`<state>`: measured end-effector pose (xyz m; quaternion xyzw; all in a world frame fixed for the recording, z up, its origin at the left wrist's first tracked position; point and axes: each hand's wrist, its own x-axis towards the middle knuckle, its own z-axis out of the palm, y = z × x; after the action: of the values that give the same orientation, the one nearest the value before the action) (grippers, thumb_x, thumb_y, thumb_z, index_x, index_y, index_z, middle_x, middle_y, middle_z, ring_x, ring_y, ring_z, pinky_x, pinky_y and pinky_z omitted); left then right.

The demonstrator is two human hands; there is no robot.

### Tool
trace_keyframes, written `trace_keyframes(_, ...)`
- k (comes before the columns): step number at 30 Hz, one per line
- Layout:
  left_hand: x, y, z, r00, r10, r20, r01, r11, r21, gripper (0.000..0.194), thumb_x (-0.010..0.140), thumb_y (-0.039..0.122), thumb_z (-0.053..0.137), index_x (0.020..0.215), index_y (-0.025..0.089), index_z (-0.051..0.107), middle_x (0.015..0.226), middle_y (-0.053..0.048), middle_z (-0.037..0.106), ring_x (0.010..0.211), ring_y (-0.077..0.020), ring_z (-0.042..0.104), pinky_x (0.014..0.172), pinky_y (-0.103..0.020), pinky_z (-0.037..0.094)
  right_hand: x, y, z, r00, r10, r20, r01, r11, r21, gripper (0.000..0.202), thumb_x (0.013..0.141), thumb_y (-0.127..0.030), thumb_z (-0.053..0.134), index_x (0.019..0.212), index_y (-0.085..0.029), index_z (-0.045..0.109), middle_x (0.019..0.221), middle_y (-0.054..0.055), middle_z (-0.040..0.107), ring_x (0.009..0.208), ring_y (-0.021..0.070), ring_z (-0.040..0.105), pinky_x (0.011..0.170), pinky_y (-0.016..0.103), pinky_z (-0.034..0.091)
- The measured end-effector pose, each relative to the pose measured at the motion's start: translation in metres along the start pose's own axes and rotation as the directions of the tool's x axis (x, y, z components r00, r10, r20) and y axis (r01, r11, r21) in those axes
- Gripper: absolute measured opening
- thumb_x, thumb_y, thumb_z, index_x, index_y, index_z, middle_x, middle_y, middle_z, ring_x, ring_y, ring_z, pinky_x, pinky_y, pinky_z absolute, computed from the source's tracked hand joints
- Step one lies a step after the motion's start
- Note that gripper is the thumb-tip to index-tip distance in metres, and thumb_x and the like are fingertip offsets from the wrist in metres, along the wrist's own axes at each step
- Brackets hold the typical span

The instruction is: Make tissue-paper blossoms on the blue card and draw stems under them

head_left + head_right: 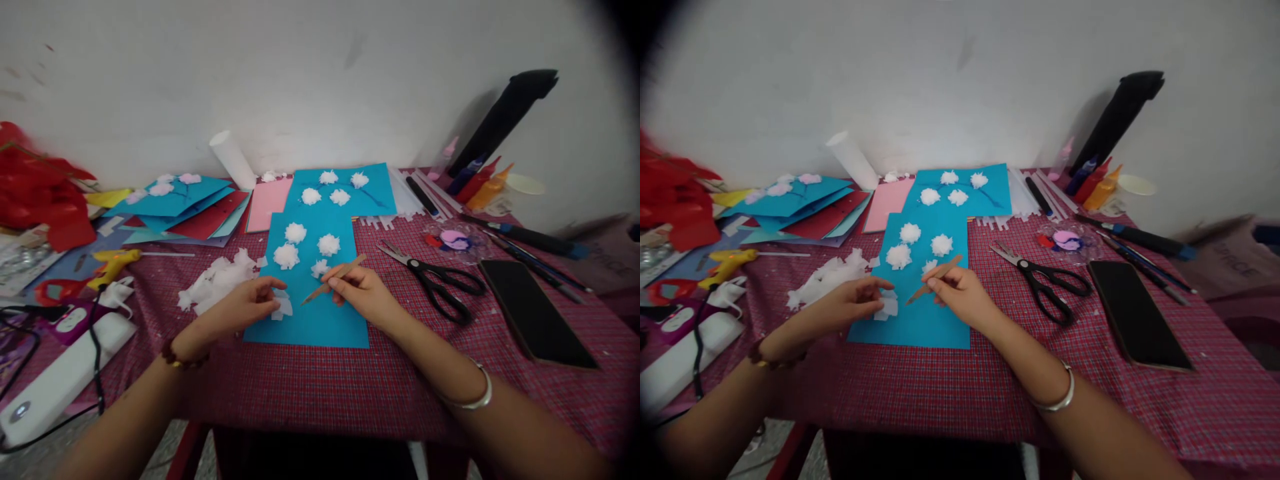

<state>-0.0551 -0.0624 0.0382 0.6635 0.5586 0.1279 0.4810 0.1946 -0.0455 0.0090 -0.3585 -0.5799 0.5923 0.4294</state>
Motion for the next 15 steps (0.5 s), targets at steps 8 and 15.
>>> trace_keyframes(8,0.002,-0.015,0.010,0.995,0.049,-0.091,-0.040,0.995,0.096,0.039,0.070,0.024,0.054,0.108,0.018,0.060,0.068,0.003,0.048,0.058,-0.0114,0.046,0.051,-0.023,0.035,-0.001,0.000,0.013,1.000,-0.026,0.002,0.026,0.999,-0.022,0.017,0.081,-0.034,0.060,0.083,-0.021,0.070,0.086,0.003,0.066,0.056,0.0101,0.056,0.053,0.025,0.047)
trace_keyframes(15,-0.007,0.005,0.003,0.996,0.004,-0.090,0.000,0.999,0.041,0.039,0.081,0.044,0.048,0.107,0.016,0.060,0.067,0.002,0.052,0.058,-0.0142,0.051,0.052,-0.026,0.040,-0.001,0.008,0.023,0.993,-0.042,0.110,0.058,0.987,-0.147,0.018,0.084,-0.031,0.056,0.078,-0.021,0.070,0.087,0.005,0.068,0.062,0.0138,0.055,0.053,0.027,0.043)
